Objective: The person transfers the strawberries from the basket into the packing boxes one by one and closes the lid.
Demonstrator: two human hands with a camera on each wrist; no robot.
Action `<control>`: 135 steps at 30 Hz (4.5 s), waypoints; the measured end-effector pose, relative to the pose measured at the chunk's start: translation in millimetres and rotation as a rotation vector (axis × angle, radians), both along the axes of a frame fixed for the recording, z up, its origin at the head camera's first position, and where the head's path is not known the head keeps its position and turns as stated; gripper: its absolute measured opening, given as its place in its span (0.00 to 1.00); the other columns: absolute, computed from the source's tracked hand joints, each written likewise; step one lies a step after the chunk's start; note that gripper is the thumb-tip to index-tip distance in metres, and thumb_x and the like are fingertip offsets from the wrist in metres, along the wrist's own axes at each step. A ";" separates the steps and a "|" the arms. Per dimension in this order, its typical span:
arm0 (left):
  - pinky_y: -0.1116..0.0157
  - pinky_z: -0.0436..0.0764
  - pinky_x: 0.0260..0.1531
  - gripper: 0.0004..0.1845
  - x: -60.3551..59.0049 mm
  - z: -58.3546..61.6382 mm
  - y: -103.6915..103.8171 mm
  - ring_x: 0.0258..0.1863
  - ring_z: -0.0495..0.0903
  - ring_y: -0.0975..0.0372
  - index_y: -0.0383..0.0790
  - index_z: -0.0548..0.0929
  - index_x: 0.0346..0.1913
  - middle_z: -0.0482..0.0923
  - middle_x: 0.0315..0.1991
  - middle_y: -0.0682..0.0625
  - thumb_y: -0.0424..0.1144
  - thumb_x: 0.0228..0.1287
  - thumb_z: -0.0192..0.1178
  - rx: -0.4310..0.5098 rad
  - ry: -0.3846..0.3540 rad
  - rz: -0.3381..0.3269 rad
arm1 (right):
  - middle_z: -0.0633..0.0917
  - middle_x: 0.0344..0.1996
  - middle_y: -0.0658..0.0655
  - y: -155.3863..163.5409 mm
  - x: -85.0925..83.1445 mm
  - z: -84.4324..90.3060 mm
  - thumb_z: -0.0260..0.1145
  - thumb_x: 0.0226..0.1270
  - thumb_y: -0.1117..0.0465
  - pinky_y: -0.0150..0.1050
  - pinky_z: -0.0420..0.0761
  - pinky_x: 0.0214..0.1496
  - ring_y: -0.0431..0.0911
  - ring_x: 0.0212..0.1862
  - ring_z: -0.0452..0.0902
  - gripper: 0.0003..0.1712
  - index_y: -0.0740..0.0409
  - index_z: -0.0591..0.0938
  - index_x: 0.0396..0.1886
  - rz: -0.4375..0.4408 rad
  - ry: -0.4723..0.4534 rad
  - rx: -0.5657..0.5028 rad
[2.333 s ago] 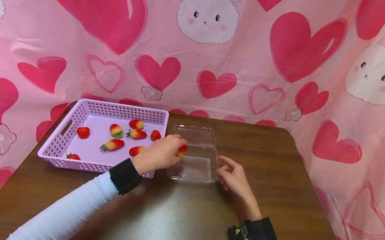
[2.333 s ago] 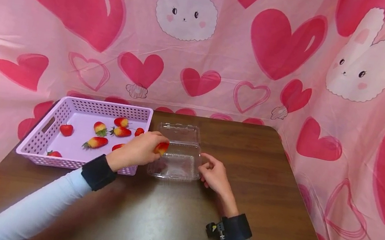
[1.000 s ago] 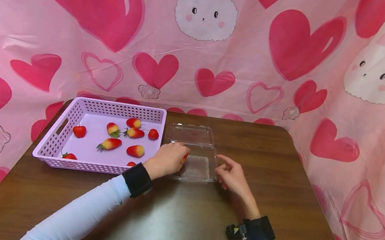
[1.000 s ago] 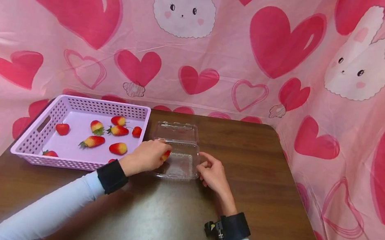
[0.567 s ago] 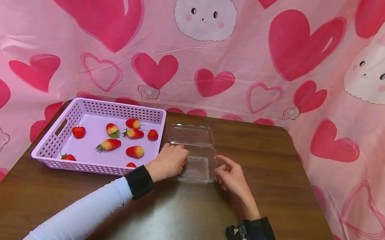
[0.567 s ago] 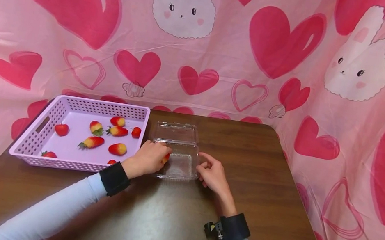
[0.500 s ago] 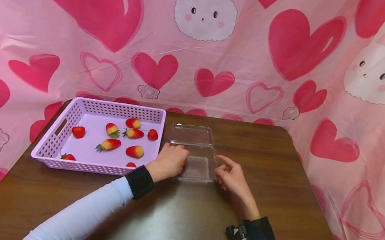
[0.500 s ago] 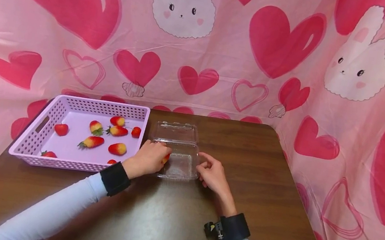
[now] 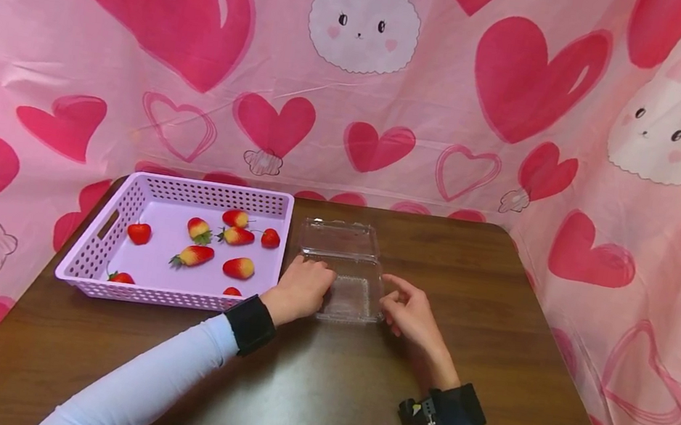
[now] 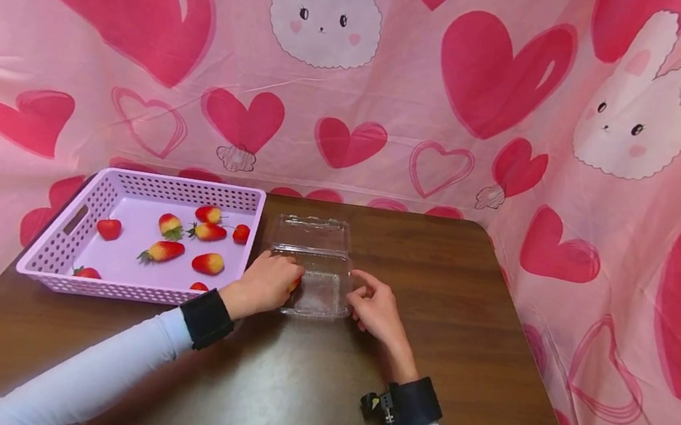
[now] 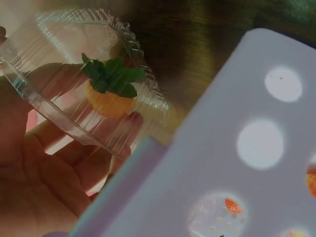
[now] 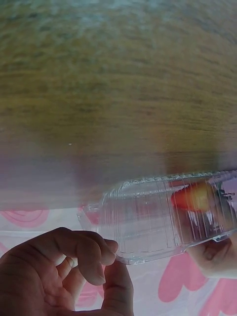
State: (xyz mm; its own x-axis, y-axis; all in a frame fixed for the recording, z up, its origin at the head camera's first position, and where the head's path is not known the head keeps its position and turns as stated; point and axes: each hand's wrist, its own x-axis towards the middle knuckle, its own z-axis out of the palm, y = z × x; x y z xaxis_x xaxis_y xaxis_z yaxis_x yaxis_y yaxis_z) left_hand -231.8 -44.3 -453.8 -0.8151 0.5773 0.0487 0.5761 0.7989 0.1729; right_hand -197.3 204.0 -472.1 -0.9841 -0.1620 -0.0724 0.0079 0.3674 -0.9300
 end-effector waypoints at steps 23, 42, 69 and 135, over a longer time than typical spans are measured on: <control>0.45 0.76 0.55 0.15 11.8 5.1 3.2 0.46 0.83 0.46 0.40 0.92 0.46 0.85 0.43 0.43 0.48 0.63 0.74 -0.125 0.046 0.047 | 0.78 0.21 0.59 -8.2 13.0 29.7 0.61 0.72 0.74 0.38 0.76 0.20 0.47 0.16 0.70 0.27 0.74 0.74 0.70 0.022 -0.005 -0.008; 0.49 0.78 0.49 0.10 11.6 3.4 1.4 0.42 0.86 0.48 0.40 0.91 0.42 0.84 0.40 0.44 0.42 0.63 0.74 0.003 0.001 0.027 | 0.79 0.22 0.58 -6.4 14.5 32.7 0.62 0.73 0.73 0.39 0.77 0.21 0.48 0.18 0.71 0.27 0.74 0.73 0.70 0.034 -0.017 -0.013; 0.46 0.77 0.51 0.09 11.7 4.1 1.7 0.46 0.84 0.48 0.41 0.91 0.41 0.84 0.41 0.44 0.43 0.66 0.71 0.004 0.048 0.031 | 0.79 0.21 0.59 -9.4 14.2 34.0 0.61 0.73 0.75 0.37 0.77 0.19 0.45 0.16 0.72 0.27 0.75 0.72 0.70 0.035 -0.028 -0.037; 0.46 0.84 0.45 0.18 -30.1 52.6 -112.2 0.46 0.81 0.45 0.35 0.87 0.58 0.86 0.50 0.37 0.34 0.66 0.66 0.122 -0.134 0.278 | 0.79 0.22 0.57 -1.5 2.7 -5.7 0.62 0.73 0.72 0.36 0.76 0.18 0.45 0.16 0.71 0.28 0.66 0.74 0.71 -0.042 -0.040 -0.071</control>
